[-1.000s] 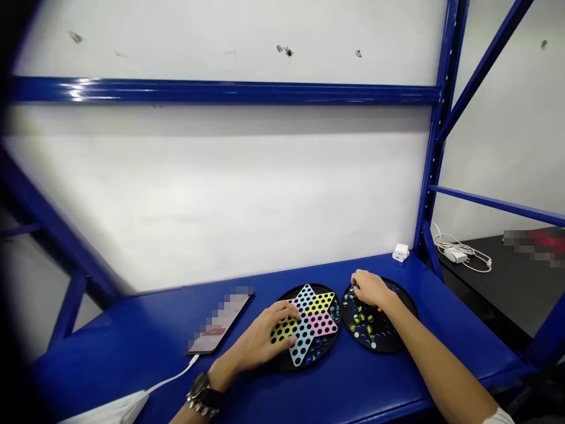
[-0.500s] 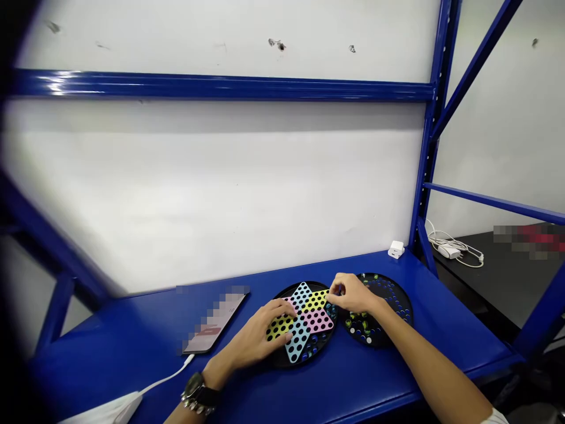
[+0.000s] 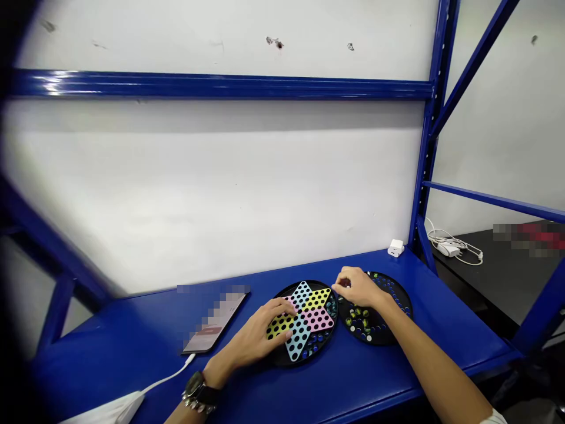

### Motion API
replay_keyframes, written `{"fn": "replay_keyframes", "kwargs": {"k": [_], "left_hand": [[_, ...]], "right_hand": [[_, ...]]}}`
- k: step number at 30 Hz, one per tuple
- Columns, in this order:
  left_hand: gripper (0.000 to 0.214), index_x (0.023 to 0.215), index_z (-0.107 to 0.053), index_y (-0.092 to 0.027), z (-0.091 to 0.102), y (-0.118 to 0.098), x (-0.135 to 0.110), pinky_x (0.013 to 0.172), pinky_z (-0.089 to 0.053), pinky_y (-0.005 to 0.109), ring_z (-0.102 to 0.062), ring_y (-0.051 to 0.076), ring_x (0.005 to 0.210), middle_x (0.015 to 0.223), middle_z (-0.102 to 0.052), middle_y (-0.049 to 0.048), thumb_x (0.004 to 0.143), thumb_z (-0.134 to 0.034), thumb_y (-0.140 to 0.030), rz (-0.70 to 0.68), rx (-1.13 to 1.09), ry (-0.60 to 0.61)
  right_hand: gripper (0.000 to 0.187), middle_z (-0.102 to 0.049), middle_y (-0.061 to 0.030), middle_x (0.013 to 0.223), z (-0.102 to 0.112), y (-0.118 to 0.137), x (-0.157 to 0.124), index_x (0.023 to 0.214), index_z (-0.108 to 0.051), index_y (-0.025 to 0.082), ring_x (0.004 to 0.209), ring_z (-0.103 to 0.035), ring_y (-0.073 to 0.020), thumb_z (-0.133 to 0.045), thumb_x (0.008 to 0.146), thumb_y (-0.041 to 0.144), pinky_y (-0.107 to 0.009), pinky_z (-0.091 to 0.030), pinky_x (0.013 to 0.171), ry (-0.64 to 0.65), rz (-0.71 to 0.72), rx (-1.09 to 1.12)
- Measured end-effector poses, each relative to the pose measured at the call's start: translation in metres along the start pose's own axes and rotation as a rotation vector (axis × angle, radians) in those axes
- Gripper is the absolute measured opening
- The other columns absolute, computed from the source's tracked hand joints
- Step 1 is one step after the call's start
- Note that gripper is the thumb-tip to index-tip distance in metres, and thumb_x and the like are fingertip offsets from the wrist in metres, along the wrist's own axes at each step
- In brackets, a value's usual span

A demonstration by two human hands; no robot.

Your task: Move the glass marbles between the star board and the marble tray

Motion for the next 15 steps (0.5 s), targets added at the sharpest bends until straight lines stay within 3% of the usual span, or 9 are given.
{"fn": "replay_keyframes", "kwargs": {"k": [1,3,5,7,11,15], "left_hand": [[0.032,0.111,-0.064,-0.026,0.000,0.000,0.000,0.104,-0.044,0.042,-0.054,0.028,0.121,0.129,-0.059,0.0064,0.087,-0.059,-0.047,0.000,-0.001,0.003],[0.032,0.110,-0.064,-0.026,-0.001,0.002,0.000,0.104,-0.044,0.042,-0.054,0.028,0.121,0.129,-0.059,0.0064,0.087,-0.059,-0.048,0.001,-0.001,0.003],[0.033,0.111,-0.064,-0.027,-0.001,0.003,0.001,0.104,-0.043,0.041,-0.054,0.027,0.121,0.129,-0.059,0.0061,0.087,-0.059,-0.048,0.001,-0.001,-0.001],[0.033,0.111,-0.064,-0.027,-0.002,0.004,0.001,0.104,-0.043,0.041,-0.055,0.027,0.120,0.129,-0.059,0.0060,0.087,-0.058,-0.048,-0.006,-0.005,-0.005],[0.032,0.111,-0.064,-0.026,-0.001,0.003,0.000,0.104,-0.044,0.040,-0.055,0.026,0.120,0.128,-0.060,0.0058,0.087,-0.058,-0.047,-0.015,-0.004,-0.008],[0.031,0.110,-0.064,-0.027,0.000,0.002,0.000,0.103,-0.045,0.039,-0.056,0.026,0.119,0.128,-0.061,0.0052,0.087,-0.059,-0.047,-0.008,0.026,-0.006]], "right_hand": [[0.028,-0.065,-0.0038,0.077,0.010,-0.012,-0.001,0.071,-0.069,0.018,0.068,-0.057,-0.0150,-0.058,0.086,0.039,-0.027,-0.043,0.065,0.007,-0.050,-0.021],[0.029,-0.065,-0.0032,0.068,0.017,-0.037,-0.007,0.068,-0.068,0.017,0.062,-0.056,-0.0154,-0.064,0.080,0.044,-0.027,-0.041,0.058,0.146,-0.161,-0.012],[0.029,-0.065,-0.0024,0.061,0.011,-0.057,-0.018,0.066,-0.067,0.017,0.058,-0.056,-0.0154,-0.073,0.071,0.044,-0.026,-0.039,0.054,0.346,-0.250,0.034],[0.028,-0.064,-0.0011,0.059,0.004,-0.067,-0.025,0.066,-0.066,0.016,0.056,-0.057,-0.0149,-0.079,0.062,0.041,-0.024,-0.038,0.052,0.454,-0.283,0.062],[0.027,-0.063,0.0016,0.059,-0.009,-0.064,-0.026,0.072,-0.067,0.017,0.054,-0.055,-0.0133,-0.081,0.058,0.035,-0.024,-0.040,0.051,0.485,-0.283,0.078],[0.023,-0.067,-0.0026,0.069,-0.005,-0.051,-0.020,0.076,-0.069,0.017,0.055,-0.056,-0.0141,-0.068,0.073,0.039,-0.026,-0.044,0.052,0.398,-0.252,0.107]]}}
Point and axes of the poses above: each hand's wrist, its own x-axis towards the middle knuckle, its own z-axis out of the back of the hand, y = z × x, the point moved 9 cm from there along x, towards the middle knuckle
